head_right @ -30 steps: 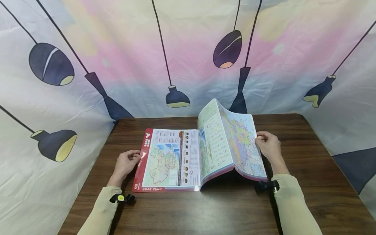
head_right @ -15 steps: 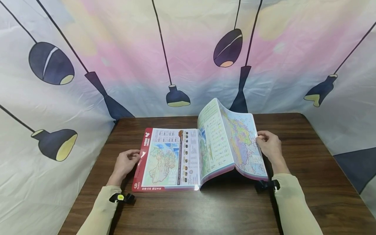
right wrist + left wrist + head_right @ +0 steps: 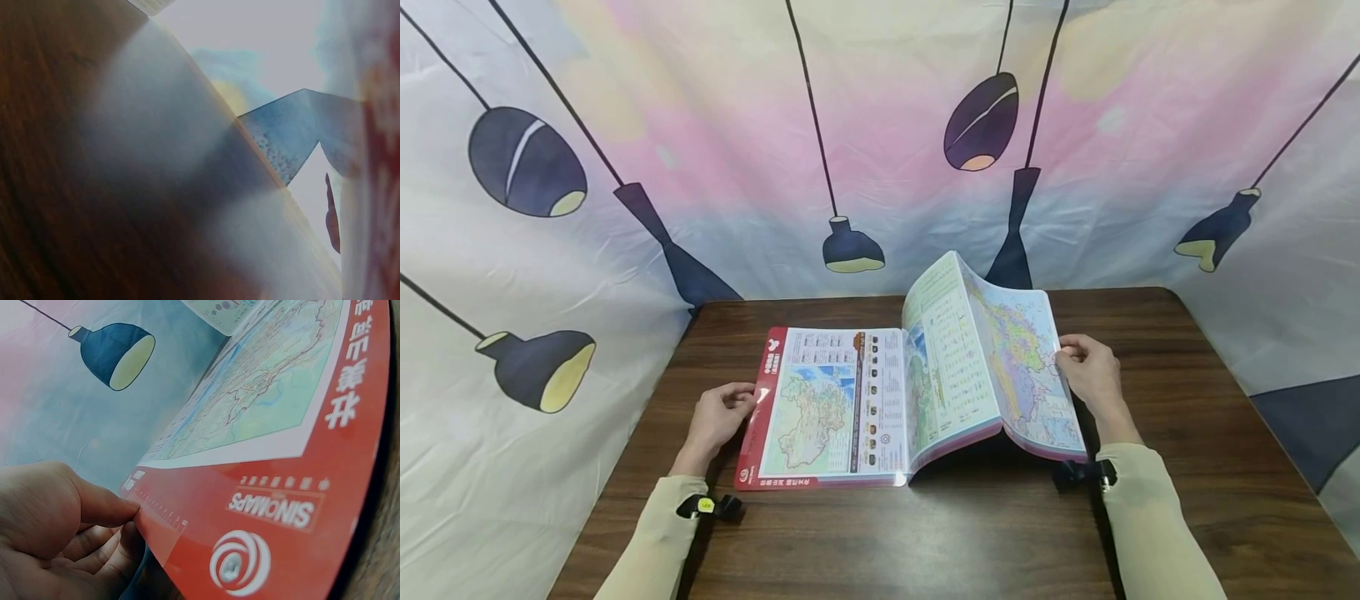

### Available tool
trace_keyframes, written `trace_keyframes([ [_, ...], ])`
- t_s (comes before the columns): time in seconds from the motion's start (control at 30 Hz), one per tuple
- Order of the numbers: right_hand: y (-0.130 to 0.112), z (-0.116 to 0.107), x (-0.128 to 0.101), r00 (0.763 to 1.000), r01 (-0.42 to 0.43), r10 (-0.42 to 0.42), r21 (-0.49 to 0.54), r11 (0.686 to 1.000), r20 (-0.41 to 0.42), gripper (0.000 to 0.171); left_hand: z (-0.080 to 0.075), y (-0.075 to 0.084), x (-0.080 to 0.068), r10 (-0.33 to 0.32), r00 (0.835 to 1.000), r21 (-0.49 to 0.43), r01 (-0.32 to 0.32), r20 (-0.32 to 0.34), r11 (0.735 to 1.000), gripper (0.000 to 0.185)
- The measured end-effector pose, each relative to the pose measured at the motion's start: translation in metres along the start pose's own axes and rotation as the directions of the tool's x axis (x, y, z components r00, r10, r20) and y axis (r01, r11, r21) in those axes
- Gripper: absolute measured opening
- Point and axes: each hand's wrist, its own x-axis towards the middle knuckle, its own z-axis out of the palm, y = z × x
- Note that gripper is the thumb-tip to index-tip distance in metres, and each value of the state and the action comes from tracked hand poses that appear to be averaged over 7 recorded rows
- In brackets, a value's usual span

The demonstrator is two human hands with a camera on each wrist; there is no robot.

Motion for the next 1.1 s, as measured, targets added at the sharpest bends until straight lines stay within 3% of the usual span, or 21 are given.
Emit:
trace_keyframes([
  [1.1, -0.003, -0.008, 0.004, 1.000, -0.002, 0.001, -0.056, 0.998, -0.025, 0.037, 0.011, -0.013, 0.003, -0.003, 1.000, -0.071, 0.002, -0.024, 0.997, 0.025],
])
